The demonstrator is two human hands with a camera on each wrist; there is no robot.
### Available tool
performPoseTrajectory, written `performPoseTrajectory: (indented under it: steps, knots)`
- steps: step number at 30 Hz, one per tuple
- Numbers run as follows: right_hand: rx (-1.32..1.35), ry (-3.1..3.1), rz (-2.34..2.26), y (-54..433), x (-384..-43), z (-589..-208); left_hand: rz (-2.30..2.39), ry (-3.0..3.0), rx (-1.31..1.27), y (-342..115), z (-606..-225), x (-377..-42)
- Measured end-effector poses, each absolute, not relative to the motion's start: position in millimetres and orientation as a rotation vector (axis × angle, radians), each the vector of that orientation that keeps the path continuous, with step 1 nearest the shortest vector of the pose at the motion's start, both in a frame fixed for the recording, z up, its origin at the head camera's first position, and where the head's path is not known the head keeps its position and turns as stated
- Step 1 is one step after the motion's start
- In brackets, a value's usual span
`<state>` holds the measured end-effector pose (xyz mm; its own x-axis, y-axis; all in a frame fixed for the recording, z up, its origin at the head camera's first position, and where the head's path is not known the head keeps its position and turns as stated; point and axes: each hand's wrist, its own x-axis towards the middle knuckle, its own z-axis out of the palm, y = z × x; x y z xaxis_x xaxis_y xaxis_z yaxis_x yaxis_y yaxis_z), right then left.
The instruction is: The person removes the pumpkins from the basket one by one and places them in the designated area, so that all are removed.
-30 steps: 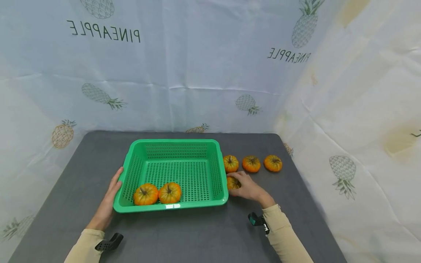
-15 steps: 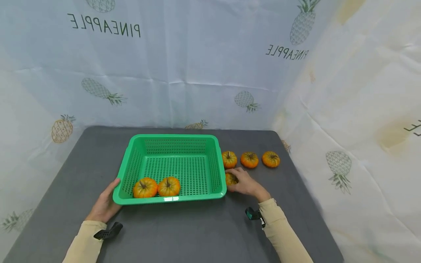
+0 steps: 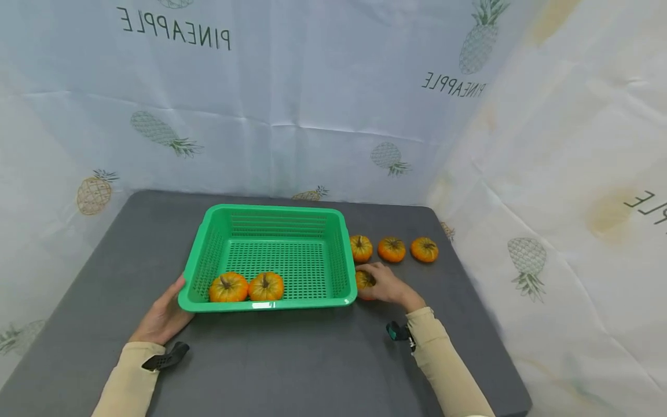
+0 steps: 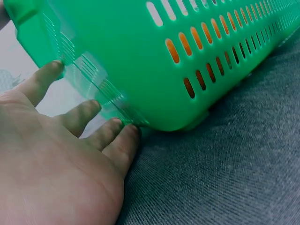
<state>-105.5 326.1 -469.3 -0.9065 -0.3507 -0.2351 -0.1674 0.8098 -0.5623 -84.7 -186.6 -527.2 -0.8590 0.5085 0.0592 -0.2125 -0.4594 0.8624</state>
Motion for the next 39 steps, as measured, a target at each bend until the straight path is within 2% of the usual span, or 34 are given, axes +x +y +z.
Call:
performPoseTrajectory:
  steps: [10,17,25,39]
  knots:
    - [-0.514,2.738,-0.785,328,-111,-439,2.314,1.364,0.465,-187,-515,-93]
    - [-0.424,2.754,-0.815,330,-108,-409,2.336,1.339,0.451,-186,-522,-91]
    - [-0.46,2.792,-0.971,318,-110,-376,2.337,1.326,0.416,-186,-528,-87]
    - [-0.555,2.732,-1.202,280,-122,-355,2.318,1.357,0.409,-184,-526,-84]
